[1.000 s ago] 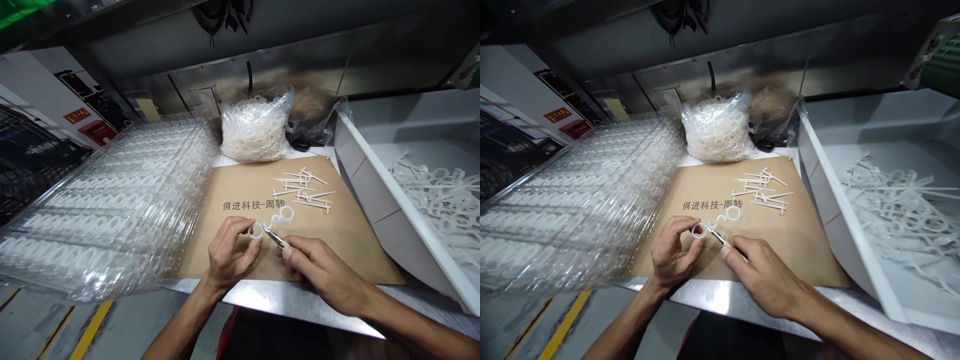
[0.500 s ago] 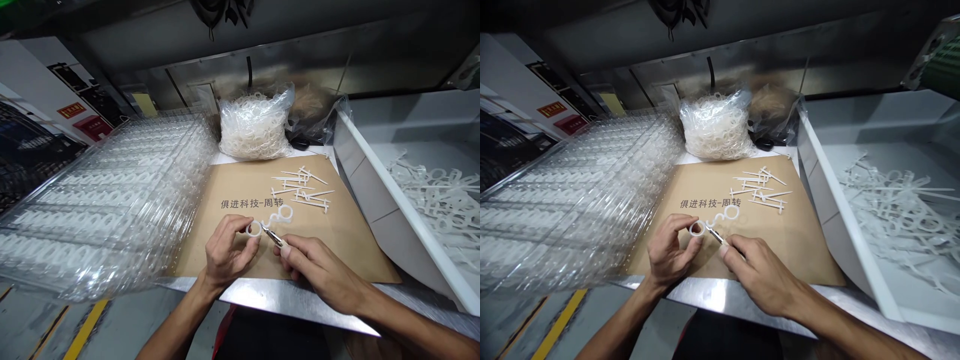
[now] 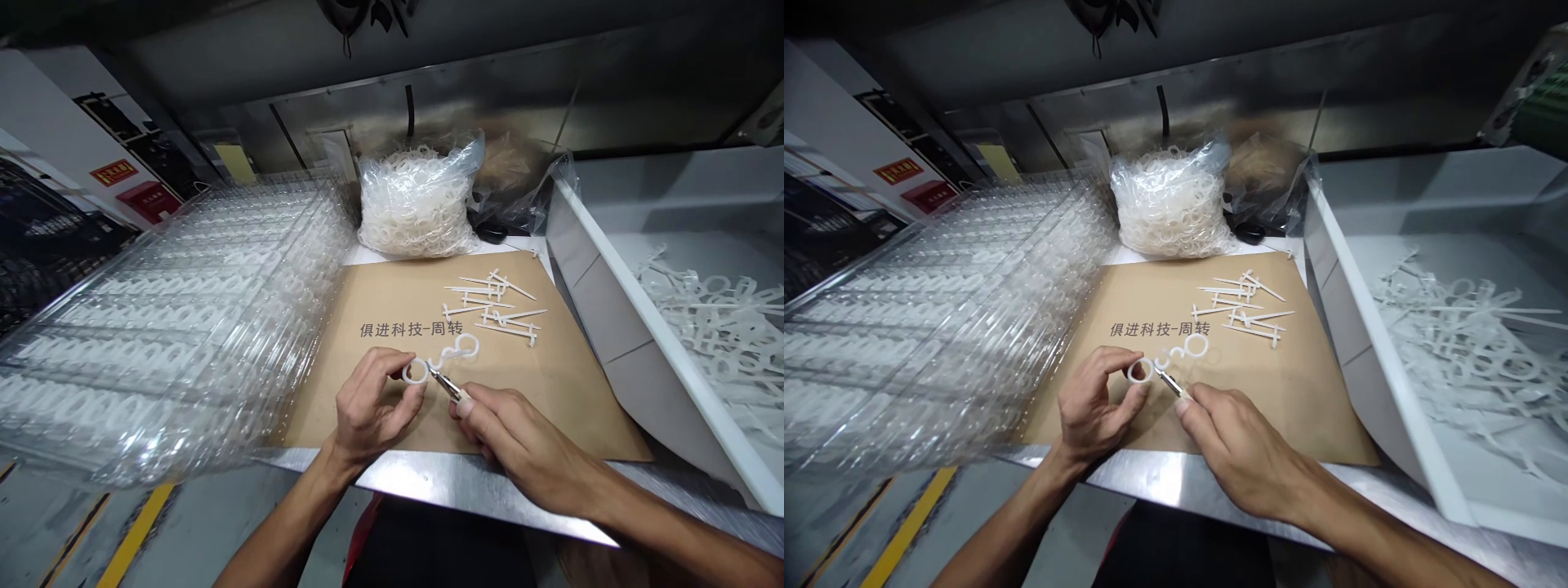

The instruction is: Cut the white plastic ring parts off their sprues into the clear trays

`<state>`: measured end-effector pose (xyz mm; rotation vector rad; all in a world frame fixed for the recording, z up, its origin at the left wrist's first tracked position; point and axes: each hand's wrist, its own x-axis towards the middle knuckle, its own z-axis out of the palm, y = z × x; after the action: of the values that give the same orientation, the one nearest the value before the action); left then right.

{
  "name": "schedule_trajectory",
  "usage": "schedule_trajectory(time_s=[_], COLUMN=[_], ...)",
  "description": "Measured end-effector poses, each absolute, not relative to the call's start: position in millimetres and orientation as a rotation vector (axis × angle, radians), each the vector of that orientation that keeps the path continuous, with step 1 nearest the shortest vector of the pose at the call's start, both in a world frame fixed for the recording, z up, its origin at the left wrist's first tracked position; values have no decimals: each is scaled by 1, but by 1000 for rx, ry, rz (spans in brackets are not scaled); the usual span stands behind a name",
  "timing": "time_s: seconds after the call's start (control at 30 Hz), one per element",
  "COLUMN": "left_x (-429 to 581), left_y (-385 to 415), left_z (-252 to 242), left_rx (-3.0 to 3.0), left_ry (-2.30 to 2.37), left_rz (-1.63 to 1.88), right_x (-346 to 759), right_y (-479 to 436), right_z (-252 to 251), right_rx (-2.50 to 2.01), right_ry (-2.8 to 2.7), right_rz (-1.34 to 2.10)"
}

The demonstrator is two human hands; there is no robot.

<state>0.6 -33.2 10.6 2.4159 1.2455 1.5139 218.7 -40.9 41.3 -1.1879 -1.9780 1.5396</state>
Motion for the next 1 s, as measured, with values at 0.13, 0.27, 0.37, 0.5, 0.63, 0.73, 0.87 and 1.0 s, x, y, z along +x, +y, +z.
schedule_trajectory(time_s=[0.13,0.27,0.37,0.5,0.63,0.73,0.87,1.0], left_x=[0,0,-1,-2,-3,-4,-5,-6], left_y=[-33,-33,-33,-34,-34,-33,-33,-33], left_z=[10,10,10,9,8,8,7,5], left_rx=[2418,2421,2390,2356,2324,2307,2311,2299], left_ry=[1255,1272,1294,1282,1279,1266,1273,1266], left_rz=[1489,1481,1492,1550,1573,1602,1605,1629], right_x=[217,215,215,216,217,217,216,217], right_y=[-41,-40,-39,-39,-39,-39,-39,-38], right_z=[41,39,37,36,33,31,28,27], right_rx=[-1174,-1181,-1194,-1204,-1193,-1179,-1149,-1127], right_ry=[-2022,-2042,-2032,-1982,-1932,-1890,-1870,-1895], right_rz=[1481,1422,1427,1510,1582,1625,1640,1535])
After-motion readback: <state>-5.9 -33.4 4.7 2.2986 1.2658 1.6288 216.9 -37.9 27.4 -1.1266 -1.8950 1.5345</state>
